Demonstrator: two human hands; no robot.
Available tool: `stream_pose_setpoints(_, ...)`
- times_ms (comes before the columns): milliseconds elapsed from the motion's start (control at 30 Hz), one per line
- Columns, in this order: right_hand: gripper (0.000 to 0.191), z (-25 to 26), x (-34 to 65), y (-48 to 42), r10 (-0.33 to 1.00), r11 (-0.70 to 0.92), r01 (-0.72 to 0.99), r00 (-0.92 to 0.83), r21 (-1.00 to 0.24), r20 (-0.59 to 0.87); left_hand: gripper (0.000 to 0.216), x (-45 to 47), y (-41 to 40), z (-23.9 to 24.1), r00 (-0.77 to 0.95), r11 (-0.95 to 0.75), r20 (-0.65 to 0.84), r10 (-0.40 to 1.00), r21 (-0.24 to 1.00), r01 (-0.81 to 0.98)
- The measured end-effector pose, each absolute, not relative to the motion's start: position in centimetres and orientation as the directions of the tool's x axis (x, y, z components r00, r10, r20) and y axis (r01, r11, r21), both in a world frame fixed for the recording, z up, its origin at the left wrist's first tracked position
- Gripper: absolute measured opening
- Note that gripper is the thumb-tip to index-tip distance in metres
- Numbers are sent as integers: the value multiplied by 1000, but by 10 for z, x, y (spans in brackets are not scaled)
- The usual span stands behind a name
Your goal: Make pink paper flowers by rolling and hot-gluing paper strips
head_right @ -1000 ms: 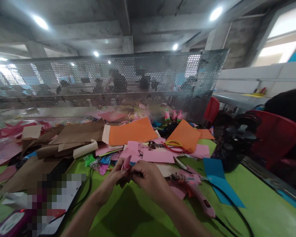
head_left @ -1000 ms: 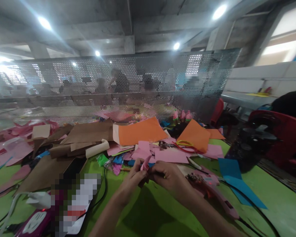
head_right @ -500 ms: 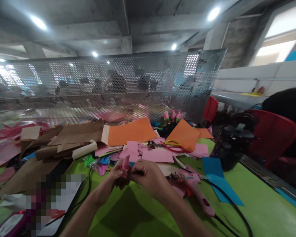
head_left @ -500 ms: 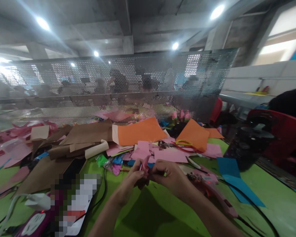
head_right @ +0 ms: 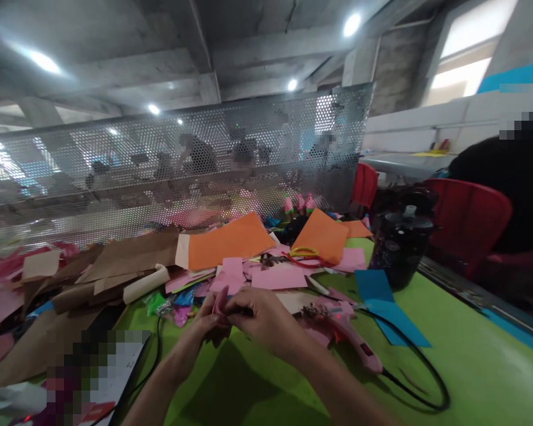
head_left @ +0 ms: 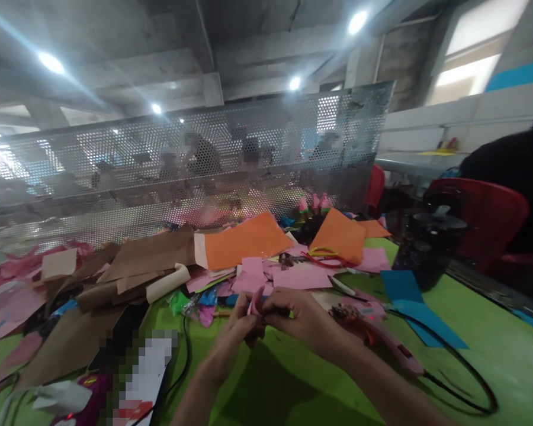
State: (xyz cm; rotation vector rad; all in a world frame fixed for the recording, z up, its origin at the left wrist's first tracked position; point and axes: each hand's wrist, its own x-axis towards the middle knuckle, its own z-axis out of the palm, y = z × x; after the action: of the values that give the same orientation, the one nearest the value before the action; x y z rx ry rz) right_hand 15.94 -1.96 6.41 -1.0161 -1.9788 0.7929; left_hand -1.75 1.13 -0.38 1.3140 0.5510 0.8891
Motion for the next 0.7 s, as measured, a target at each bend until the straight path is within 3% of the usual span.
stream_pose_setpoints(200, 11, 58, 167, -14, 819, 559, 449, -428, -697, 381, 47, -16, 14, -9, 587, 87, 116, 802, 948, -305)
stream_pose_setpoints(400, 13, 56, 168, -12, 820, 559, 468, -435, -685, 372, 47, -15, 12, -7, 580, 85, 114, 807, 948, -306)
stream_pose_setpoints(700, 5, 58, 164, -15, 821, 556, 462, -432, -691, 372, 30, -13, 3, 3, 484, -100, 168, 859, 982, -163)
